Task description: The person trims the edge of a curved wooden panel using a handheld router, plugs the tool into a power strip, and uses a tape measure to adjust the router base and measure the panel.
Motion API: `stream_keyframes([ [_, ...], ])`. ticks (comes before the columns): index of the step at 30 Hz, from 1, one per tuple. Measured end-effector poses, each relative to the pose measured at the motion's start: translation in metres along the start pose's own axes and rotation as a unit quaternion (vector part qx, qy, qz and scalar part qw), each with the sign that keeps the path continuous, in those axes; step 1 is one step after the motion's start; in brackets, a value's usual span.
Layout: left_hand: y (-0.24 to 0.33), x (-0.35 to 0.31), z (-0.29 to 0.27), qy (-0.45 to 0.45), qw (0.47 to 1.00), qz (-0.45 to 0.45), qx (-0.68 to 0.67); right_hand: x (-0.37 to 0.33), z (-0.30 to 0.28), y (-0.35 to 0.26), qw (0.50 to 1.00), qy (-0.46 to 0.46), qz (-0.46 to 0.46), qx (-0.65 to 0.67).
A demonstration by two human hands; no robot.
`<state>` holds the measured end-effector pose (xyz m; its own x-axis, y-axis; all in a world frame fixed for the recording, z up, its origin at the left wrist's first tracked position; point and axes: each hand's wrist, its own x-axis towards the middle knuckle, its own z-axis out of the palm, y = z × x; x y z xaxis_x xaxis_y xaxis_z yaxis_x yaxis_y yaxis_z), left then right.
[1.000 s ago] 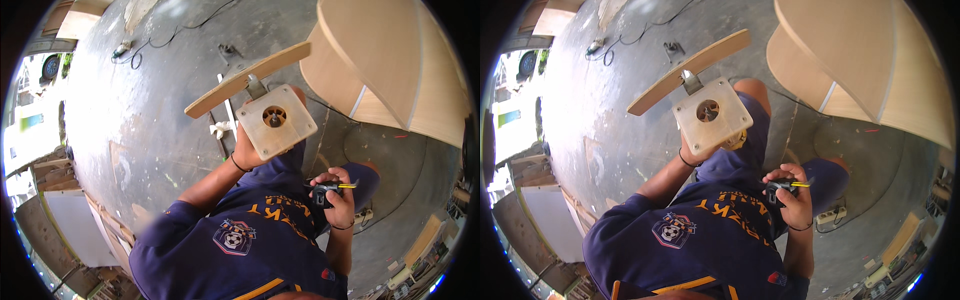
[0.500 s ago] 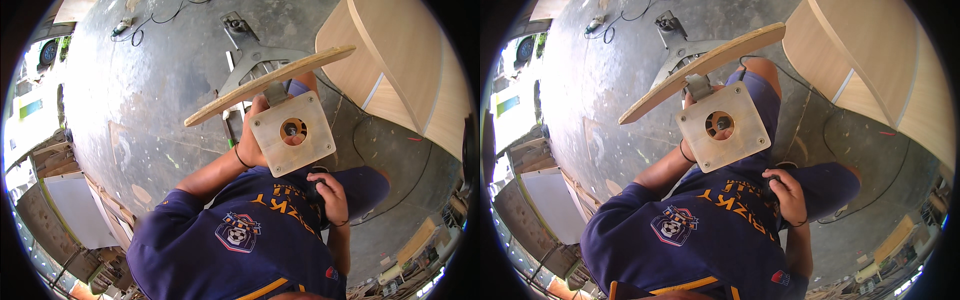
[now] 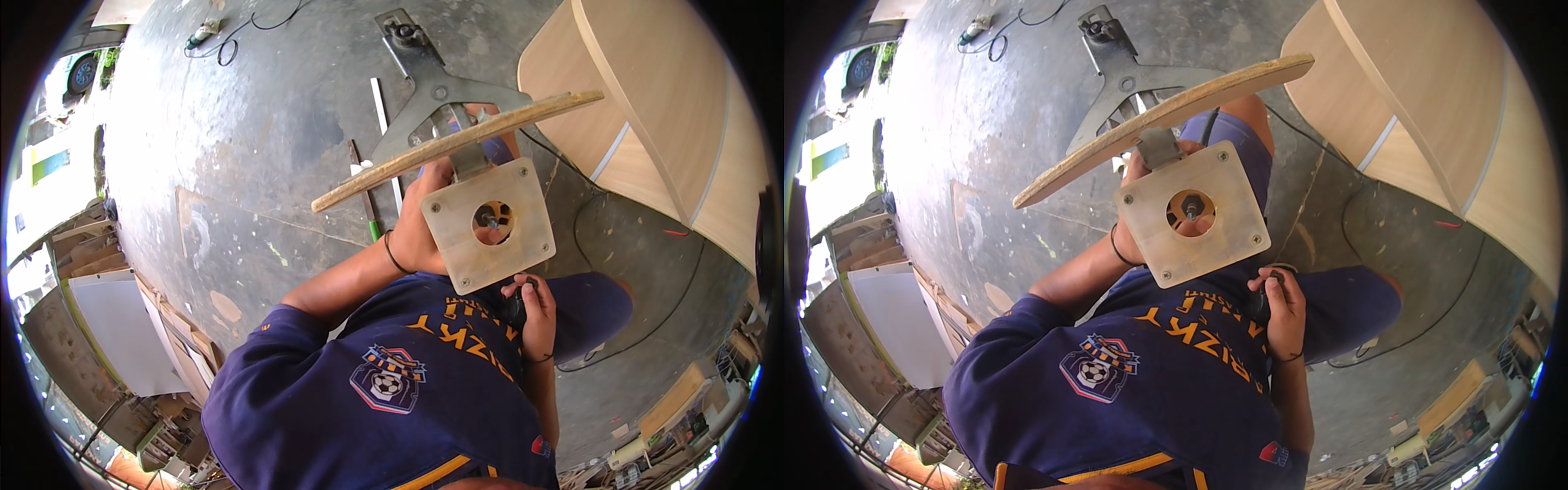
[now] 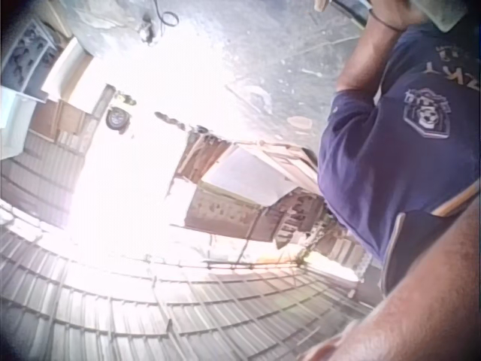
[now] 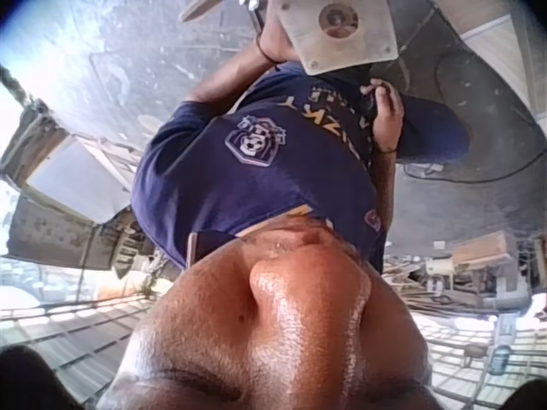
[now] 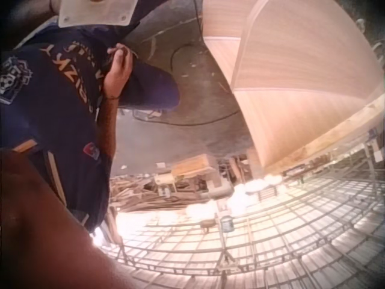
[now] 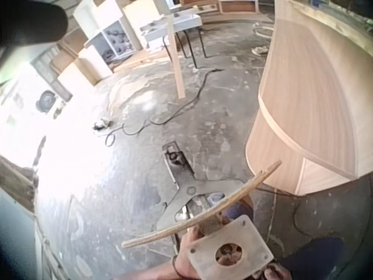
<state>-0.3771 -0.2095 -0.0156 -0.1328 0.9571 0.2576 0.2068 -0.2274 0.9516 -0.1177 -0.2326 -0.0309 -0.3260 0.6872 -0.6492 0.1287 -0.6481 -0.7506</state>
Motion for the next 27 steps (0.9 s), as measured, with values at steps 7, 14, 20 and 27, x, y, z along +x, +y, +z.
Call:
stream_keyframes([
  [7,-0.010,-0.010,0.001,-0.012,0.999,-0.041,-0.024,0.001,0.001,0.001,0.999,-0.005,-0.016,-0.028],
  [14,-0.004,-0.003,0.004,-0.001,0.992,-0.046,-0.121,0.004,-0.013,-0.003,0.999,-0.042,-0.007,-0.024],
  [20,-0.004,-0.003,0.000,-0.028,0.998,-0.025,-0.058,0.014,-0.015,-0.014,0.999,-0.019,-0.035,0.020],
  [27,0.010,0.024,-0.019,-0.160,0.985,-0.057,-0.011,0.060,-0.014,-0.105,0.988,-0.074,-0.137,-0.008],
])
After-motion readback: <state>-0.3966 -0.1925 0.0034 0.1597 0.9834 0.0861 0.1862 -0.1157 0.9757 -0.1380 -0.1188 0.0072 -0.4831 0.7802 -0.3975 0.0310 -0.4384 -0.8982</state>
